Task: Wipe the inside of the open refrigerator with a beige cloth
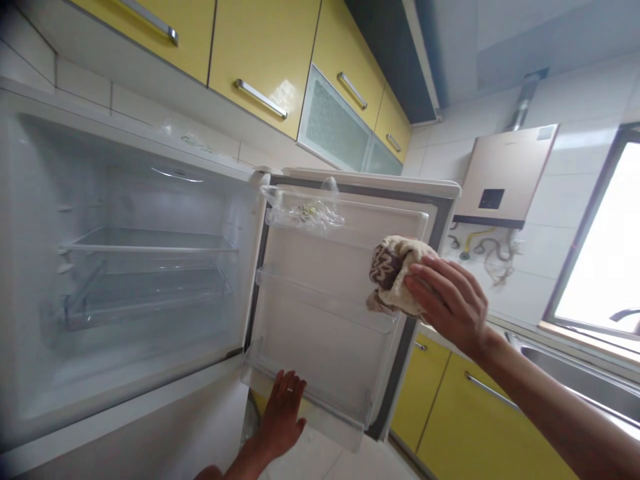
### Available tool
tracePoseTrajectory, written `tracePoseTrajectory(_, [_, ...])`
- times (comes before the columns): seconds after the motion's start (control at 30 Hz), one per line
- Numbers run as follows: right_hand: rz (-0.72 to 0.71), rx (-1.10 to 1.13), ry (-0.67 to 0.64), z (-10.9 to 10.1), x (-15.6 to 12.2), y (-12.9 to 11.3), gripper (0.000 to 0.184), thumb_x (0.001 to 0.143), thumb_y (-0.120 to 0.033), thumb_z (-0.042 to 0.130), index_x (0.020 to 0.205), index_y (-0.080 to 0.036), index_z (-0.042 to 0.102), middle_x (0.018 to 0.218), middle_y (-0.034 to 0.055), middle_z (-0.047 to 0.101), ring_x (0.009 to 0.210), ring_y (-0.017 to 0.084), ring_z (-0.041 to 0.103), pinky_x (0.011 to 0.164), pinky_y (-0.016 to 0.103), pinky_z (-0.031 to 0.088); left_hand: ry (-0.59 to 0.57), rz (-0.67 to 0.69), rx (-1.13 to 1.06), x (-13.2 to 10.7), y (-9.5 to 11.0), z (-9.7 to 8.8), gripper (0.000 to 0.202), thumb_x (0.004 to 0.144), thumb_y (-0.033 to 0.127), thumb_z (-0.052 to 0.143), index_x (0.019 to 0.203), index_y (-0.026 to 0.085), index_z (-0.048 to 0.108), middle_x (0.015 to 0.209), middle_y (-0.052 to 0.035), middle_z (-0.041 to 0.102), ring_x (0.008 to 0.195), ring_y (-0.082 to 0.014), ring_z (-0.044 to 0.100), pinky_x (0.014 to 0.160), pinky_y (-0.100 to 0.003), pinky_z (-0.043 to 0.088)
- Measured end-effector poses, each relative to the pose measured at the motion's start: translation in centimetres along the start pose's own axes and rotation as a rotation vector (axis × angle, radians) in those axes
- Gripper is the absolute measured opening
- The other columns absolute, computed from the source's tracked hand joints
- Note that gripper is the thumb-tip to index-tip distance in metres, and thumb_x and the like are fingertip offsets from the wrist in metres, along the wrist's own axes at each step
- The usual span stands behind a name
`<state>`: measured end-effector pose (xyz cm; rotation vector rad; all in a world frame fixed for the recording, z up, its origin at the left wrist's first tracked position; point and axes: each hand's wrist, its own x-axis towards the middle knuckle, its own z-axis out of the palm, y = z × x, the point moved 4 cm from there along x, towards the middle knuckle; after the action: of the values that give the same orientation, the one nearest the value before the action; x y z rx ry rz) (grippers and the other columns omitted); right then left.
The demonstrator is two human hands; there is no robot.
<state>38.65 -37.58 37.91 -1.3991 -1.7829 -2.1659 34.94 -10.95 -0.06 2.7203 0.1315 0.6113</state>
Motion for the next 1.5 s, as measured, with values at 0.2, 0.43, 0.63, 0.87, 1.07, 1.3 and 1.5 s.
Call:
tracePoseTrajectory(0.2, [0.134, -0.043, 0.063, 2.0, 1.8, 2.2, 0.058, 0.091, -0.023, 0.068, 0.145, -0.034, 0.054, 0.130, 0.0081, 0.071, 0.128, 0.034, 0.063, 0.102, 0.050, 0.055, -0.014, -0.019, -0.011, 0.2, -0.1, 0.7, 0.073, 0.081, 0.030, 0.063, 0.150, 0.012, 0.047, 0.159, -0.0184, 0.045, 0.156, -0.0372, 0.024, 0.130, -0.061, 0.011])
tracePoseTrajectory(0.43, [0.014, -0.018, 0.051, 9.3, 7.2, -1.2, 0.039, 0.094, -0.014, 0.062, 0.131, -0.026, 0.062, 0.129, 0.0088, 0.072, 0.131, 0.025, 0.061, 0.106, 0.043, 0.051, -0.083, -0.059, -0.087, 0.7, -0.4, 1.5, 0.083, 0.075, 0.031, 0.064, 0.154, 0.014, 0.045, 0.164, -0.0161, 0.038, 0.157, -0.0379, 0.017, 0.130, -0.062, 0.006])
tracePoseTrajectory(0.63, [-0.064, 0.125, 0.052, 17.2, 13.0, -4.9, 0.034, 0.098, -0.015, 0.055, 0.130, -0.023, 0.063, 0.134, 0.0117, 0.069, 0.137, 0.026, 0.055, 0.110, 0.046, 0.047, -0.116, -0.063, -0.192, 0.5, 0.9, -1.6, 0.083, 0.077, 0.043, 0.066, 0.152, 0.012, 0.048, 0.161, -0.0174, 0.042, 0.157, -0.0354, 0.020, 0.131, -0.056, 0.004])
tracePoseTrajectory(0.87, [-0.210, 0.258, 0.041, 24.5, 18.2, -10.4, 0.025, 0.100, -0.015, 0.053, 0.123, -0.018, 0.062, 0.133, 0.0140, 0.067, 0.134, 0.028, 0.056, 0.107, 0.050, 0.050, -0.179, -0.040, -0.209, 0.0, 0.9, -2.9, 0.096, 0.077, 0.049, 0.069, 0.160, 0.016, 0.034, 0.170, -0.0135, 0.020, 0.159, -0.0331, 0.003, 0.131, -0.054, 0.000])
tracePoseTrajectory(1.07, [-0.373, 0.219, 0.049, 25.0, 16.9, -11.9, 0.018, 0.100, -0.015, 0.054, 0.115, -0.015, 0.064, 0.126, 0.0136, 0.068, 0.129, 0.027, 0.059, 0.104, 0.046, 0.053, -0.109, 0.011, -0.187, -0.3, -0.2, -1.4, 0.096, 0.080, 0.047, 0.068, 0.163, 0.025, 0.026, 0.172, -0.0073, 0.015, 0.159, -0.0306, 0.000, 0.131, -0.055, 0.003])
tracePoseTrajectory(1.3, [-0.446, 0.109, 0.005, 21.7, 10.7, -7.6, 0.017, 0.102, -0.021, 0.053, 0.111, -0.019, 0.068, 0.121, 0.0073, 0.071, 0.123, 0.022, 0.062, 0.108, 0.042, 0.053, -0.126, -0.015, -0.072, 0.7, -1.2, 2.0, 0.101, 0.074, 0.031, 0.067, 0.164, 0.022, 0.022, 0.173, -0.0090, 0.008, 0.158, -0.0334, -0.005, 0.129, -0.063, 0.004])
tracePoseTrajectory(1.5, [-0.354, 0.073, -0.128, 17.5, 4.5, -3.0, 0.019, 0.099, -0.017, 0.056, 0.112, -0.019, 0.069, 0.119, 0.0102, 0.072, 0.123, 0.022, 0.062, 0.104, 0.041, 0.054, -0.141, -0.006, -0.091, 0.7, -0.9, 1.3, 0.099, 0.077, 0.037, 0.066, 0.164, 0.021, 0.022, 0.173, -0.0083, 0.009, 0.158, -0.0329, -0.008, 0.129, -0.060, 0.002])
